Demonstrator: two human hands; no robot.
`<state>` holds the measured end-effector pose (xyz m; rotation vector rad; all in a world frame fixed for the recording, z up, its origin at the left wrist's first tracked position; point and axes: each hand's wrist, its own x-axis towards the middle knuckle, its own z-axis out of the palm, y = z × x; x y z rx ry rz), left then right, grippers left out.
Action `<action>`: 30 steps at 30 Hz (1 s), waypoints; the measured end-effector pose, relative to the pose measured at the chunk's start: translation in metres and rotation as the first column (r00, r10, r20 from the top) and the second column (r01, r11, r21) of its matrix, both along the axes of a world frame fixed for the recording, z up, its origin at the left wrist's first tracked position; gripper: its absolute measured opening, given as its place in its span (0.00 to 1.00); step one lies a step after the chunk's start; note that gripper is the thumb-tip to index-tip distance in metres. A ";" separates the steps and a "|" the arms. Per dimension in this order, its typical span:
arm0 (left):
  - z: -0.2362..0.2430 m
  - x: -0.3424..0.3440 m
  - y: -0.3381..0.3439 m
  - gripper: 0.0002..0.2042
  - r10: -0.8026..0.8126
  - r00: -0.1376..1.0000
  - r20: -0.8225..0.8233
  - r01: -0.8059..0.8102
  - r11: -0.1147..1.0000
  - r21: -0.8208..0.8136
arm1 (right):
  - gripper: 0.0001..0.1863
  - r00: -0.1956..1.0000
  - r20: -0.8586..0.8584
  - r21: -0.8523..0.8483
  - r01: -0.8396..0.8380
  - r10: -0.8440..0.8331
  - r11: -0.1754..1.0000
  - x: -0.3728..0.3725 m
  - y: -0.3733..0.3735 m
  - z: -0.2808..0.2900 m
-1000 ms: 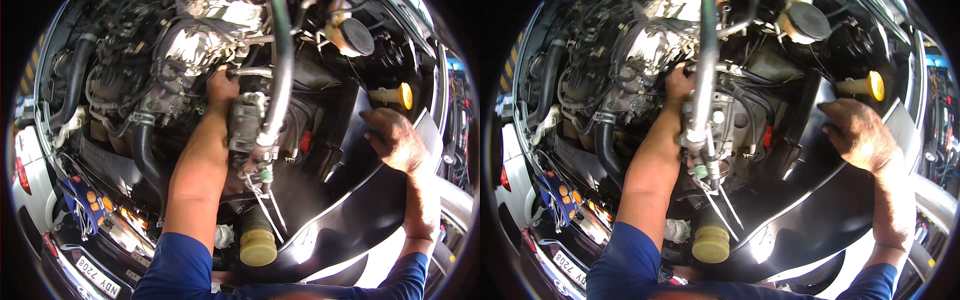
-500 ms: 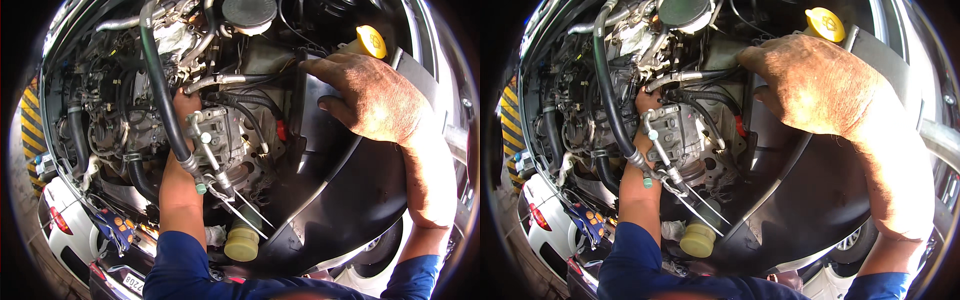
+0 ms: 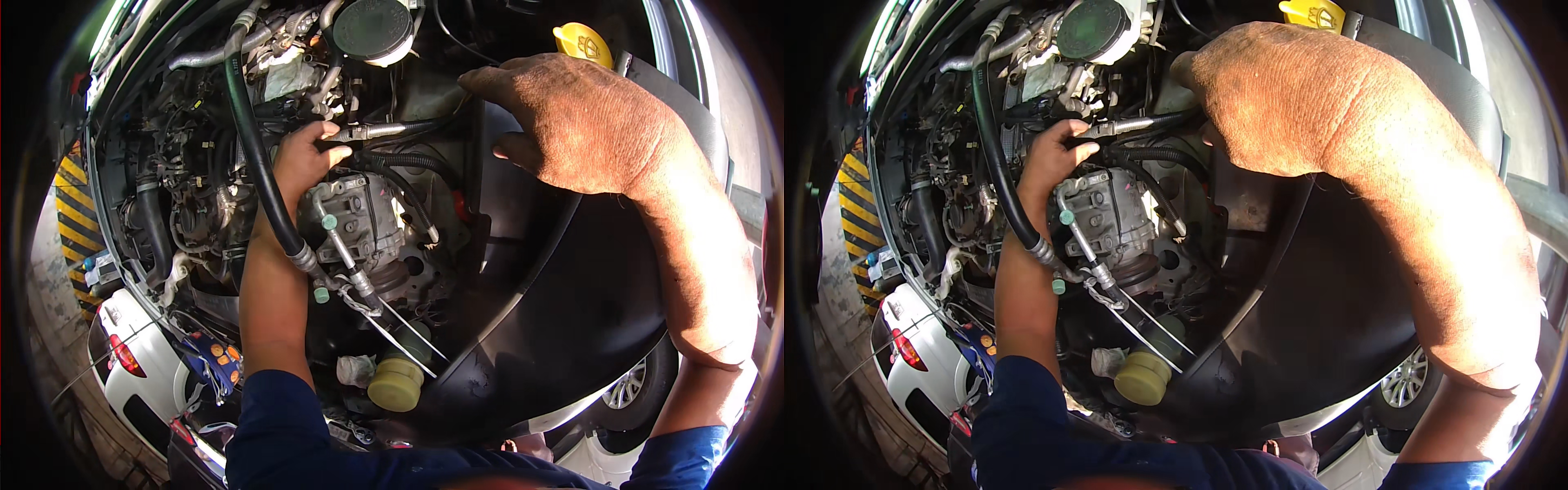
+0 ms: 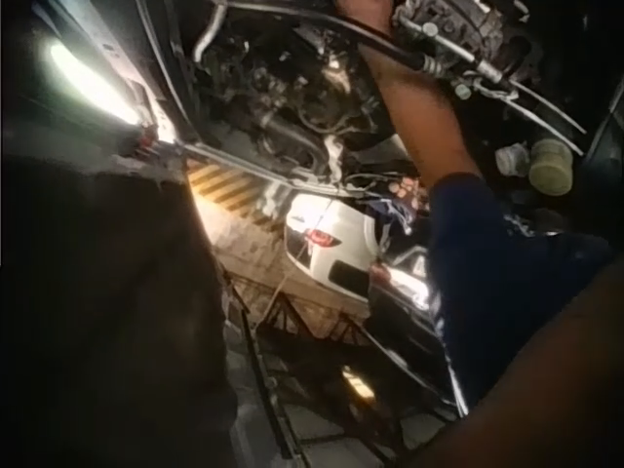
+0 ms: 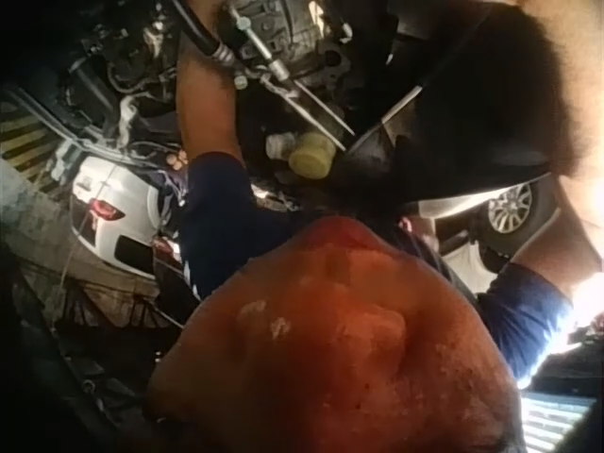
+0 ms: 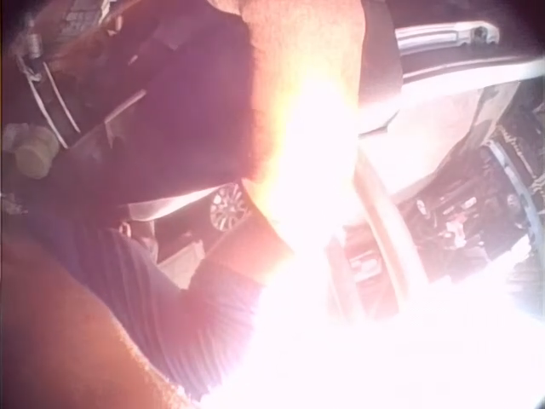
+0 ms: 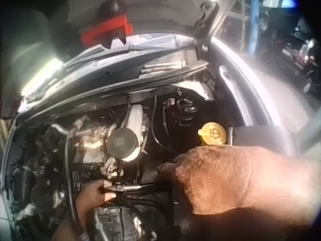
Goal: Perform maintenance and repair on a vehicle engine in a service bay.
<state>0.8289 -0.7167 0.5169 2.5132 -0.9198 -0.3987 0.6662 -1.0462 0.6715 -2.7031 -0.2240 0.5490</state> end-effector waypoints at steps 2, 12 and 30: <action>-0.012 0.004 -0.031 0.19 -0.078 0.988 -0.134 0.078 0.997 -0.011 | 0.31 0.996 -0.076 -0.077 0.039 -0.044 0.996 -0.004 -0.005 0.012; -0.047 0.012 -0.032 0.14 -0.118 0.975 -0.186 0.066 0.963 -0.262 | 0.31 0.982 0.185 -0.026 0.051 -0.045 0.998 -0.015 -0.014 -0.010; -0.038 0.008 -0.024 0.17 -0.146 0.927 -0.345 0.050 0.961 -0.273 | 0.32 0.970 0.245 -0.013 -0.008 0.011 1.000 -0.006 -0.017 -0.018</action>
